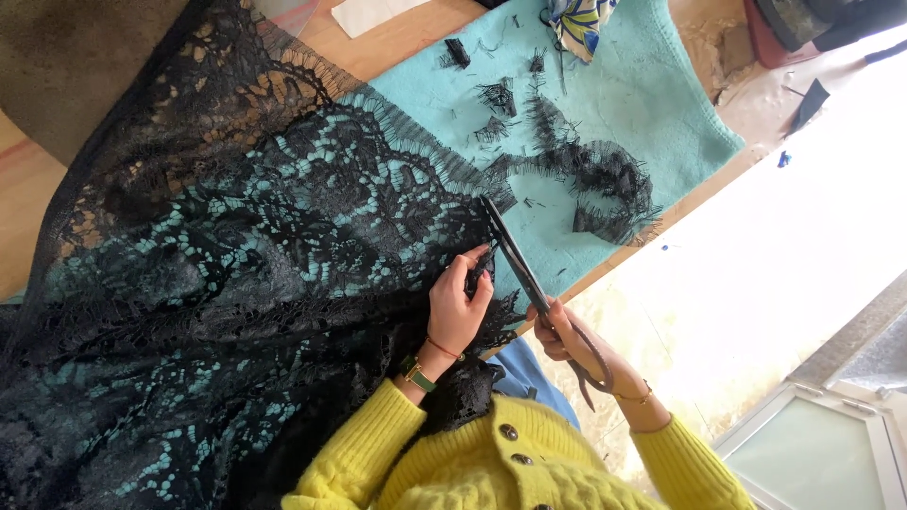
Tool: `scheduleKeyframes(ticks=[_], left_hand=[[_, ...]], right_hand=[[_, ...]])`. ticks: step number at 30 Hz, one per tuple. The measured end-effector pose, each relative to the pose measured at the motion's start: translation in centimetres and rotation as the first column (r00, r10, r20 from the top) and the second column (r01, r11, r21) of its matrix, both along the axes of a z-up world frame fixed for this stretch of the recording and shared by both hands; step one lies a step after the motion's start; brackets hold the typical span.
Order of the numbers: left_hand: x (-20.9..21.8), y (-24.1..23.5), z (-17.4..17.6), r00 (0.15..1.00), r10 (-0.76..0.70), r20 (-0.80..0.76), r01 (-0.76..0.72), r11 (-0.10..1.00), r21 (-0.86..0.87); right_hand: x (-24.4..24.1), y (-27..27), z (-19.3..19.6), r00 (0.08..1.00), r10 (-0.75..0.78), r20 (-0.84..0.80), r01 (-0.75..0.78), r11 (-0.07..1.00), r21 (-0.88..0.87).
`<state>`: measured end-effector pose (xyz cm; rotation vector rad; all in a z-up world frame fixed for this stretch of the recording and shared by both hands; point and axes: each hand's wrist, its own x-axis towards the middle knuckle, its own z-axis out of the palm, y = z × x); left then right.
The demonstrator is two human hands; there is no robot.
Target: Trimming the edges of black lace fabric using large tailor scissors on a cutting table.
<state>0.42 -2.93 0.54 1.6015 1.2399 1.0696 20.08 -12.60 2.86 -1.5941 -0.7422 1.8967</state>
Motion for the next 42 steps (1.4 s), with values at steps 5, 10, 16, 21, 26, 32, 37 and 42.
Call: scheduleKeyframes(ticks=[5, 10, 16, 21, 26, 32, 37, 42], left_hand=[[-0.1, 0.0, 0.2, 1.000, -0.001, 0.011, 0.001, 1.000, -0.010], [-0.2, 0.3, 1.3, 1.000, 0.006, 0.014, -0.006, 1.000, -0.012], [-0.1, 0.3, 1.5, 1.000, 0.012, 0.016, -0.012, 1.000, -0.007], [-0.1, 0.3, 1.4, 1.000, 0.018, 0.011, -0.018, 1.000, -0.011], [0.0, 0.1, 1.0, 1.000, 0.009, 0.019, -0.009, 0.999, -0.032], [-0.2, 0.1, 0.9, 0.998, -0.007, 0.062, 0.007, 1.000, -0.002], [-0.4, 0.2, 0.7, 0.998, 0.000, 0.065, 0.001, 1.000, -0.009], [-0.5, 0.3, 0.7, 0.997, -0.005, 0.080, 0.005, 1.000, 0.010]], right_hand=[[-0.2, -0.1, -0.6, 0.998, -0.026, -0.055, 0.025, 0.999, -0.021], [-0.2, -0.2, -1.1, 0.998, -0.035, -0.054, 0.034, 0.999, -0.033], [-0.5, -0.5, -1.2, 0.996, -0.043, -0.076, 0.041, 0.999, -0.024], [1.4, -0.9, -2.7, 0.997, 0.000, -0.074, -0.001, 1.000, -0.010], [4.3, 0.5, -1.4, 0.992, 0.122, -0.032, -0.122, 0.992, -0.005], [9.1, 4.2, -1.6, 0.957, 0.273, -0.094, -0.277, 0.960, -0.029], [10.5, 8.4, 1.1, 0.906, 0.418, -0.062, -0.418, 0.908, 0.002], [11.5, 12.0, 3.5, 0.810, 0.586, 0.002, -0.586, 0.810, -0.007]])
